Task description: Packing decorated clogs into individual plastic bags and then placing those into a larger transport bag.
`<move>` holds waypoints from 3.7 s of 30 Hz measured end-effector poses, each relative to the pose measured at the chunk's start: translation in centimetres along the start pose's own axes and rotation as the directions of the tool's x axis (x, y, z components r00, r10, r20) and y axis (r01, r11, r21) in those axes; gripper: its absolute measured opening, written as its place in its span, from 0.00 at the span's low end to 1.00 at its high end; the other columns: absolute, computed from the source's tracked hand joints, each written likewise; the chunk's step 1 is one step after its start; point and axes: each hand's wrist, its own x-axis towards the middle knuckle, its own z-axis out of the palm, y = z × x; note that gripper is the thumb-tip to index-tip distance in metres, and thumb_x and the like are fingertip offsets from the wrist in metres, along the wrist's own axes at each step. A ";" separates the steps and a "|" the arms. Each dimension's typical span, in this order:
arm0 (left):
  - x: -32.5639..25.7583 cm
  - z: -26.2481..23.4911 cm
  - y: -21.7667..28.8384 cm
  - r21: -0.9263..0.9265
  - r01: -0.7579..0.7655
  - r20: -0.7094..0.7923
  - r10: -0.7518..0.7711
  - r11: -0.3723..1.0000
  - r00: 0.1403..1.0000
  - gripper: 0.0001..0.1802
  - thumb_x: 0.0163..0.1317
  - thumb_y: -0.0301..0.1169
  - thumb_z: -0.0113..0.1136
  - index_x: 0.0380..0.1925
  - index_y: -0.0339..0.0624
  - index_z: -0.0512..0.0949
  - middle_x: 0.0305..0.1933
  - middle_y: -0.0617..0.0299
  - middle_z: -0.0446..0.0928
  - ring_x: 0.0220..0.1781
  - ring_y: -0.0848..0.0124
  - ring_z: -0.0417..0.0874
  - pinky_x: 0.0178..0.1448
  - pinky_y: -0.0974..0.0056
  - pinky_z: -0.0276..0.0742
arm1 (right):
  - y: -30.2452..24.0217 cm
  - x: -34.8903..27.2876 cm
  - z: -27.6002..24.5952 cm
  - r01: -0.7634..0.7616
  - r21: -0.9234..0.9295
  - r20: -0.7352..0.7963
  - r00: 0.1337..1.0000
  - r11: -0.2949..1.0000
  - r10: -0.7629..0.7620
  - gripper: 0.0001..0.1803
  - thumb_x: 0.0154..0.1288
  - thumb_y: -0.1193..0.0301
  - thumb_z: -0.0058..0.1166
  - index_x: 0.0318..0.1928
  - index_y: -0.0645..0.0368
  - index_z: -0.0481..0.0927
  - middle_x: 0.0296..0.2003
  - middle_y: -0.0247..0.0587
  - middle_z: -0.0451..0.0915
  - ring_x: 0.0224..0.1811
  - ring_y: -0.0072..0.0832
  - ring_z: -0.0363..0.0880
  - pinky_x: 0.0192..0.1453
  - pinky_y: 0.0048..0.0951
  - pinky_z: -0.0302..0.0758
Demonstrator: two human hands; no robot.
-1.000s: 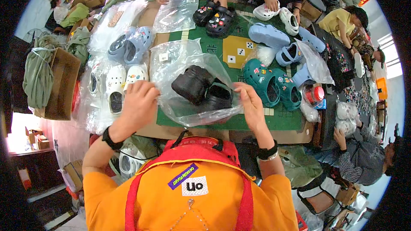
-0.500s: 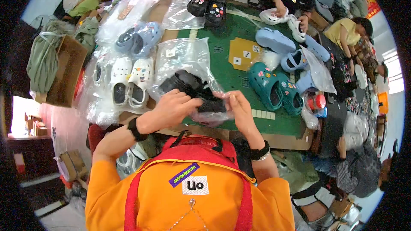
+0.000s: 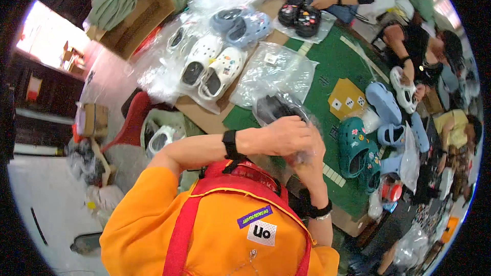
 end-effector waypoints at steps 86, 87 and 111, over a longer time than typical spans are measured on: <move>-60.4 -6.2 24.2 -0.941 0.337 -0.324 -0.370 0.032 -0.871 0.14 0.58 0.30 0.41 0.38 0.33 0.72 0.32 0.60 0.74 0.32 0.69 0.75 0.36 0.64 0.69 | -29.1 -1.3 43.6 0.326 0.873 0.460 -0.306 0.362 -0.834 0.11 0.45 0.76 0.52 0.33 0.51 0.73 0.56 0.40 0.60 0.62 0.44 0.50 0.61 0.52 0.47; -57.2 -8.9 24.2 -0.971 0.056 -0.143 -0.374 0.234 -0.916 0.14 0.58 0.30 0.41 0.38 0.34 0.72 0.32 0.60 0.75 0.30 0.68 0.75 0.35 0.64 0.69 | -28.9 -1.0 44.1 0.459 0.844 0.490 -0.454 0.275 -0.744 0.10 0.45 0.76 0.50 0.32 0.50 0.73 0.57 0.39 0.59 0.62 0.43 0.50 0.61 0.55 0.47; -57.4 -4.6 22.0 -0.978 0.182 -0.207 -0.446 0.099 -0.870 0.12 0.57 0.27 0.44 0.36 0.32 0.73 0.30 0.60 0.75 0.33 0.74 0.74 0.35 0.68 0.69 | -22.2 -3.3 54.1 0.463 0.364 0.921 -0.054 0.808 -0.385 0.46 0.42 0.48 0.54 0.61 0.52 0.53 0.61 0.63 0.42 0.65 0.55 0.30 0.63 0.52 0.37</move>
